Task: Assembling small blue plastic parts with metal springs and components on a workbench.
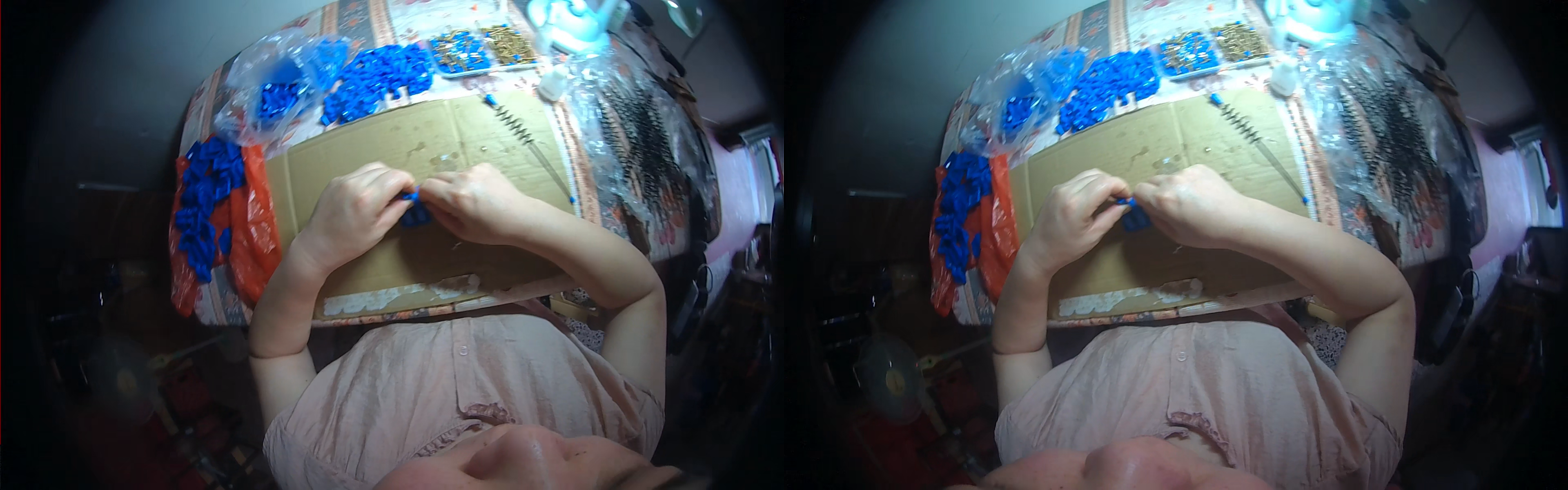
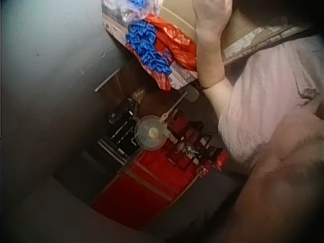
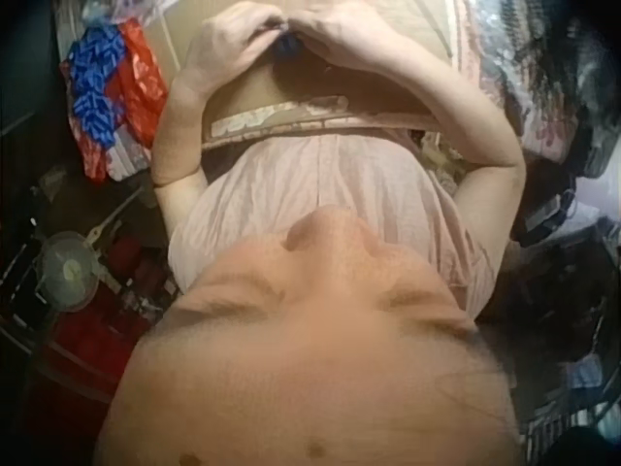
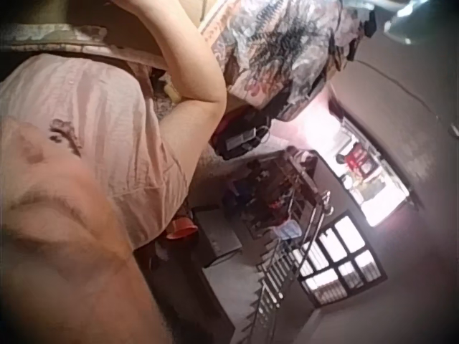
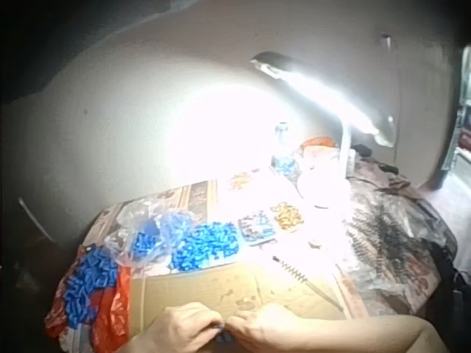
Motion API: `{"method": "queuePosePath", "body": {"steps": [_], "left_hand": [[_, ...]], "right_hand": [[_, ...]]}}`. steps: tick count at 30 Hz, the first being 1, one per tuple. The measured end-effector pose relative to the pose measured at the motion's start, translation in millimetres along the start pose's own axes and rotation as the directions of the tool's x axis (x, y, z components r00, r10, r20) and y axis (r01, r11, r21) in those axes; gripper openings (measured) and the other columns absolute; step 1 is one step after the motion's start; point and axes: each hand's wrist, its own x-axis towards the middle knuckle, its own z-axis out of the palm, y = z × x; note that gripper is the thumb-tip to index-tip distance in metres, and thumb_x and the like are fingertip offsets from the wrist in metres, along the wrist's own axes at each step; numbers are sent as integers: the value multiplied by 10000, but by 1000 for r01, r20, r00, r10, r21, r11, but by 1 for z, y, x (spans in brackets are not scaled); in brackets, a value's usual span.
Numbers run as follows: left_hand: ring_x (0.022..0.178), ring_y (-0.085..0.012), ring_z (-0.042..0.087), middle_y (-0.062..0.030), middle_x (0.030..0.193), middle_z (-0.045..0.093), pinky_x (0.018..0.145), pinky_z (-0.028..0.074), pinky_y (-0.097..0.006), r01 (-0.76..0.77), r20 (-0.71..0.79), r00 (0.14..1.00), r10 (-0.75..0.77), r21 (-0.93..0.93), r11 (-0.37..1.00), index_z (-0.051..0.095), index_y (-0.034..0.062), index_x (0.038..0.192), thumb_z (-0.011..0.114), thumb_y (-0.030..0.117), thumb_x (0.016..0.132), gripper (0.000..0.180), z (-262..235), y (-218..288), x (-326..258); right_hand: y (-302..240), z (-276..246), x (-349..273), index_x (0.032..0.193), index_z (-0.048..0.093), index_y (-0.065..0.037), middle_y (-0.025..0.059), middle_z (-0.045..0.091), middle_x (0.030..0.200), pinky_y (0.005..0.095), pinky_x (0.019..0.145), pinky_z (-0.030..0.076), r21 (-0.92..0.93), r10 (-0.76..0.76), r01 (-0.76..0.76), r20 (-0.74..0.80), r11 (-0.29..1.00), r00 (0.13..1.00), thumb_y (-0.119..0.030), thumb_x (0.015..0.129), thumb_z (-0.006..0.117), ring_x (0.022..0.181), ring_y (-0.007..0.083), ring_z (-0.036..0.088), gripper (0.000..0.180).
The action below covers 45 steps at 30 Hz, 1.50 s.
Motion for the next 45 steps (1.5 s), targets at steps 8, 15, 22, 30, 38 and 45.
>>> {"method": "queuePosePath", "body": {"steps": [8, 15, 22, 30, 38, 45], "left_hand": [[731, -285, 616, -133, 809, 598, 651, 485, -371, 111, 59, 993, -104, -124, 986, 586, 18, 899, 674, -14, 762, 166, 0, 5, 1], [701, -276, 625, -144, 806, 602, 636, 502, -358, 164, 62, 986, -157, -133, 977, 581, 6, 884, 671, -29, 763, 155, 1, 10, 5], [697, -251, 629, -131, 793, 601, 632, 508, -341, 218, 76, 975, -210, -123, 968, 569, 2, 857, 685, -34, 751, 161, 1, 12, 4], [697, -244, 635, -132, 789, 611, 637, 511, -335, 218, 86, 974, -209, -116, 969, 570, 1, 846, 692, -39, 739, 166, -1, 10, 5], [709, -229, 648, -127, 789, 624, 643, 518, -317, 183, 48, 983, -178, -157, 971, 597, -2, 852, 713, -42, 722, 179, -1, -1, 1], [730, -153, 659, -79, 802, 638, 661, 524, -275, 323, 71, 945, -320, -367, 872, 625, -7, 879, 664, -58, 754, 141, 4, -8, 0]], "right_hand": [[1, 0, -1, 921, 576, -58, 141, 659, 763, 438, 603, 525, 50, -33, 31, 48, 998, 998, -164, 839, 534, 704, 319, 672, 141], [2, 7, -3, 967, 562, -55, 129, 673, 773, 434, 572, 512, 0, -33, 33, 7, 999, 999, -157, 844, 517, 685, 317, 670, 166], [1, 17, -1, 955, 531, -25, 130, 656, 730, 440, 545, 499, -35, -90, 89, -32, 995, 995, -138, 813, 558, 649, 319, 662, 183], [3, 11, -2, 957, 491, -25, 145, 648, 738, 448, 568, 499, 64, -74, 74, -4, 995, 997, -150, 798, 582, 667, 350, 656, 221], [1, 14, 1, 995, 474, -28, 138, 640, 702, 464, 532, 483, 39, -57, 57, -7, 998, 998, -167, 810, 563, 623, 353, 645, 248], [-3, 22, 1, 941, 457, -69, 93, 584, 684, 440, 457, 453, -73, -193, 184, -136, 980, 972, -185, 826, 535, 552, 305, 613, 181]]}}
